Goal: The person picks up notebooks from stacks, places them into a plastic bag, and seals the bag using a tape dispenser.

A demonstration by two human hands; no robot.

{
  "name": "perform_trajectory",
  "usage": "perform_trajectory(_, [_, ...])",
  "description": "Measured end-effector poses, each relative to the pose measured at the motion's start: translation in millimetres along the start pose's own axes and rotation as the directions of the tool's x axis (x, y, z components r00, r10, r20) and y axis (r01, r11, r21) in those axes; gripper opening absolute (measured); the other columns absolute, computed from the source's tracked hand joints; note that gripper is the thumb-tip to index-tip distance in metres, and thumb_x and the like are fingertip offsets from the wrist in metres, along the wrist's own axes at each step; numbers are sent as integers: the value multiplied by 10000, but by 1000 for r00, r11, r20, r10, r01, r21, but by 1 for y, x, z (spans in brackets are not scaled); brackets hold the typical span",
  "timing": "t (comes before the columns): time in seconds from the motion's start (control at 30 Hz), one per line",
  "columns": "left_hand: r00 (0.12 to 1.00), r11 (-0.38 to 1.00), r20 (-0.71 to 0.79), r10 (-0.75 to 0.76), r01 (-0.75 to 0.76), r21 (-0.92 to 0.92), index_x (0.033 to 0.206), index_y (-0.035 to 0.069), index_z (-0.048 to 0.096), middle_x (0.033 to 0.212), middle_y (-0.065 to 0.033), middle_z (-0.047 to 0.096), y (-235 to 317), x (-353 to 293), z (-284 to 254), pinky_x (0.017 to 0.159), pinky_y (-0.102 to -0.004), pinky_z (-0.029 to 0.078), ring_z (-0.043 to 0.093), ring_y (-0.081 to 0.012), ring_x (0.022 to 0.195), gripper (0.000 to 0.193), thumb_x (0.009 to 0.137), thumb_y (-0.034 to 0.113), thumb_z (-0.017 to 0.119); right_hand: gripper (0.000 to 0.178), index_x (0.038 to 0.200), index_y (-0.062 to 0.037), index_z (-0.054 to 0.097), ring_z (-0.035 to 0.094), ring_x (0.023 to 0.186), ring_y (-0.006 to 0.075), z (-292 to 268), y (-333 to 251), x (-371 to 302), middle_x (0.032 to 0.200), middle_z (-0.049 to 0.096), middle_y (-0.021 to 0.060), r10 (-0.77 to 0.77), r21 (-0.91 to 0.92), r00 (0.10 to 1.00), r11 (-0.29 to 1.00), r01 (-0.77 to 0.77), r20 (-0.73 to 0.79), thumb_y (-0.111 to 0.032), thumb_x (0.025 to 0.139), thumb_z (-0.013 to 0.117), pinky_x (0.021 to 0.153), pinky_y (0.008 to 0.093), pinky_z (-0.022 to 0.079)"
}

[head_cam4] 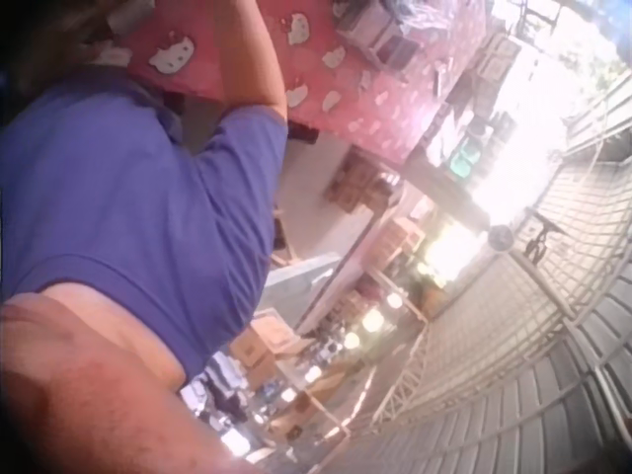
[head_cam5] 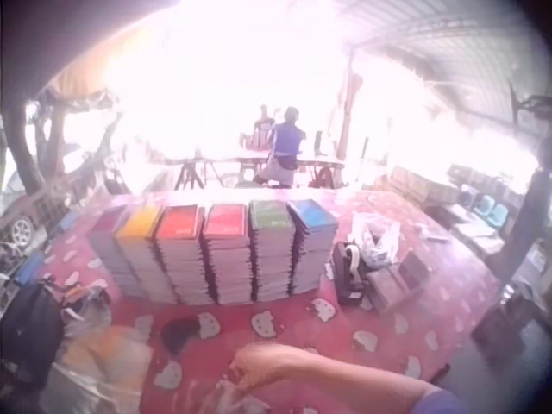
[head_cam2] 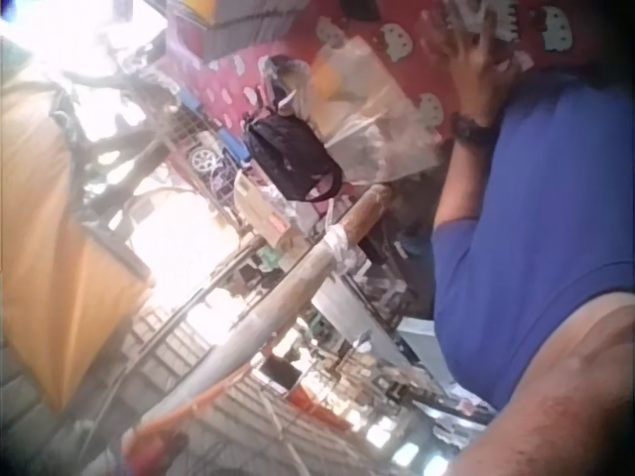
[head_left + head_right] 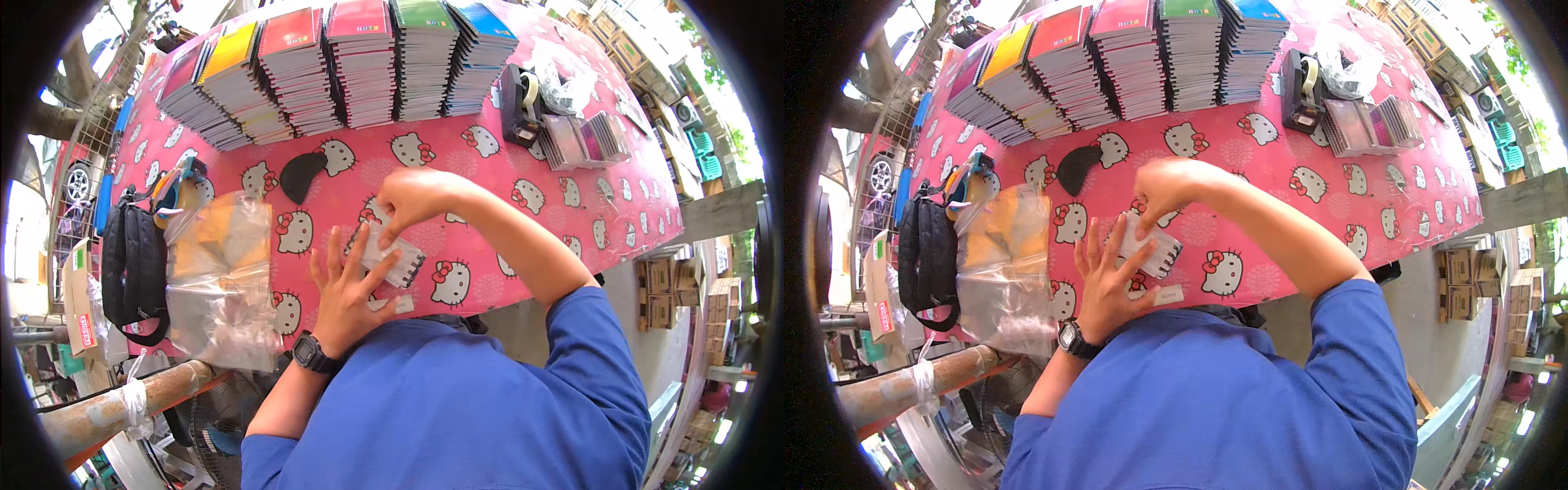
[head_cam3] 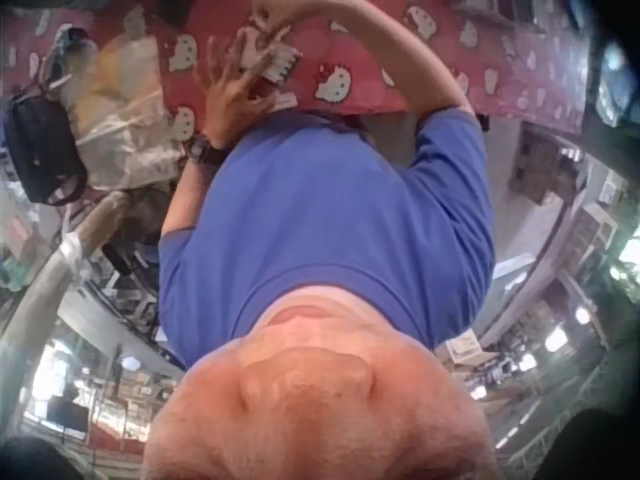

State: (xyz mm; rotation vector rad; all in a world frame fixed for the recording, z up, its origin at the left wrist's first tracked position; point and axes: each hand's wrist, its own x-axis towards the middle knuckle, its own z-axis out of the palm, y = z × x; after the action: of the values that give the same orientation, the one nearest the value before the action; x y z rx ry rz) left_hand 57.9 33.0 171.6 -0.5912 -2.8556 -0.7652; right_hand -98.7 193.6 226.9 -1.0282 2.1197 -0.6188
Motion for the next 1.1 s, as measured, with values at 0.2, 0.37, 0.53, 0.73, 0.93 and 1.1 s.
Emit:
perform_trajectory(0.2, [986,987,115,122,-133,94,1287,305,455,1474,-109,177,5,27,-11,1030,-601,7,71,-361,1359,795,557,386,758,410,817,-83,692,522,508,189,11,5,11,567,572,107,163,-28,983,986,-162,79,-415,587,769,496,363,409])
perform_trajectory(0.37, [966,977,198,167,-189,100,1246,270,488,1418,-100,263,8,33,-5,1023,-619,22,155,-342,1337,760,553,413,765,410,747,-17,650,554,568,216,13,39,6,624,596,136,-24,-70,1000,997,25,10,-420,690,706,533,366,420])
perform_trajectory(0.53, [959,939,204,195,-242,243,1326,263,385,1377,-77,325,9,31,-10,1027,-622,-17,213,-313,1324,930,493,317,795,405,842,-27,630,446,592,121,89,94,19,657,533,-27,11,713,999,701,23,-42,-414,735,679,526,299,360])
perform_trajectory(0.73, [933,925,105,343,-355,134,1283,99,376,1137,-82,538,-7,73,-13,1041,-546,113,483,-277,1119,867,543,253,800,384,897,-41,558,558,698,189,128,86,-26,743,584,91,379,517,621,855,50,-687,-354,722,696,621,312,439])
perform_trajectory(0.93, [954,553,122,-273,260,-792,1264,-6,314,850,-97,583,6,128,37,686,-241,459,577,-146,794,747,725,254,760,981,1335,-122,341,342,1177,358,120,18,-85,1297,352,132,117,-59,379,904,-424,-918,-367,508,809,965,519,279])
perform_trajectory(1.1, [937,428,274,-216,343,-836,1399,18,173,1218,-214,455,21,132,54,929,-354,393,485,-227,1096,803,814,296,648,893,1243,-116,446,401,1121,328,97,83,-138,1176,448,133,300,185,210,880,-438,-931,-344,454,794,922,436,346])
